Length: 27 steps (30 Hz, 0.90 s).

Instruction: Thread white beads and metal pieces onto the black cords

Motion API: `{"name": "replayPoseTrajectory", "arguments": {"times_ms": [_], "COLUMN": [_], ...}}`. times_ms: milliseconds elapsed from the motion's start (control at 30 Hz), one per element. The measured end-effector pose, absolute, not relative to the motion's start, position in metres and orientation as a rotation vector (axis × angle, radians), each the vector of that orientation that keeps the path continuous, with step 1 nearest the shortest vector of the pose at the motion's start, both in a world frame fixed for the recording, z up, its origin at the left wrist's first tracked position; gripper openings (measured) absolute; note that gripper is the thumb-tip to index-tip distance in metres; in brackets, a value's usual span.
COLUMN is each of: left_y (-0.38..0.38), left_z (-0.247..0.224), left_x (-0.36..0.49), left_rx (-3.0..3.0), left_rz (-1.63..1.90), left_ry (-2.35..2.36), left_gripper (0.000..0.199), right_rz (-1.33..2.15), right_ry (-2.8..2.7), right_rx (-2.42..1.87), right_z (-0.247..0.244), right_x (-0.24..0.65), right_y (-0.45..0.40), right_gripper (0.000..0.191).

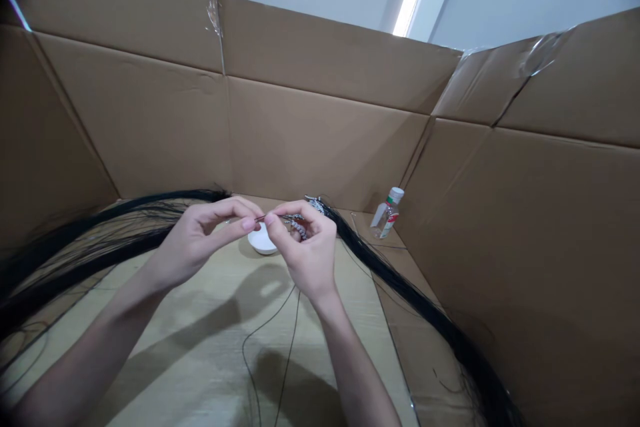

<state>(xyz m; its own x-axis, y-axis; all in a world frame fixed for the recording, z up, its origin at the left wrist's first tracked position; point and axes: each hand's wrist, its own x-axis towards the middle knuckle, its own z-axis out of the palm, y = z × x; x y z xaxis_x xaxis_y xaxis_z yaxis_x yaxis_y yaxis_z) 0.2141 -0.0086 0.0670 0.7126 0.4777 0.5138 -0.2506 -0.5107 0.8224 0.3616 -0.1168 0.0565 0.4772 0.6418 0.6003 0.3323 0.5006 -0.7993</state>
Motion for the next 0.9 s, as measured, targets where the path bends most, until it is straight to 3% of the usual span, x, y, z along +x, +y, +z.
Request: {"name": "replayPoseTrajectory", "arguments": {"times_ms": [233,433,667,900], "left_y": [0.0,0.018,0.03,0.042], "left_z": [0.068,0.067,0.066,0.074], "left_x": [0.21,0.208,0.205,0.189], "left_rx": [1.783,1.712,1.579,1.815], "left_rz": [1.249,1.444,1.573,1.723], "left_ry": [0.272,0.299,0.322,0.373], "left_gripper": [0.014,0.015,0.012,0.014], "right_rz": [0.707,1.142,1.233,1.031], "right_ry": [-1.079,-1.025,-1.026,-1.019], "right_rx": [-1.016,-0.89,-0.921,-0.987], "right_z": [0.057,0.047,0.039,0.039], "right_x": [0.37,0.374,0.377,0.382], "right_y": [-0.115,-0.101,-0.093,-0.092], "right_gripper": [0.041,0.046,0.041,0.032]}}
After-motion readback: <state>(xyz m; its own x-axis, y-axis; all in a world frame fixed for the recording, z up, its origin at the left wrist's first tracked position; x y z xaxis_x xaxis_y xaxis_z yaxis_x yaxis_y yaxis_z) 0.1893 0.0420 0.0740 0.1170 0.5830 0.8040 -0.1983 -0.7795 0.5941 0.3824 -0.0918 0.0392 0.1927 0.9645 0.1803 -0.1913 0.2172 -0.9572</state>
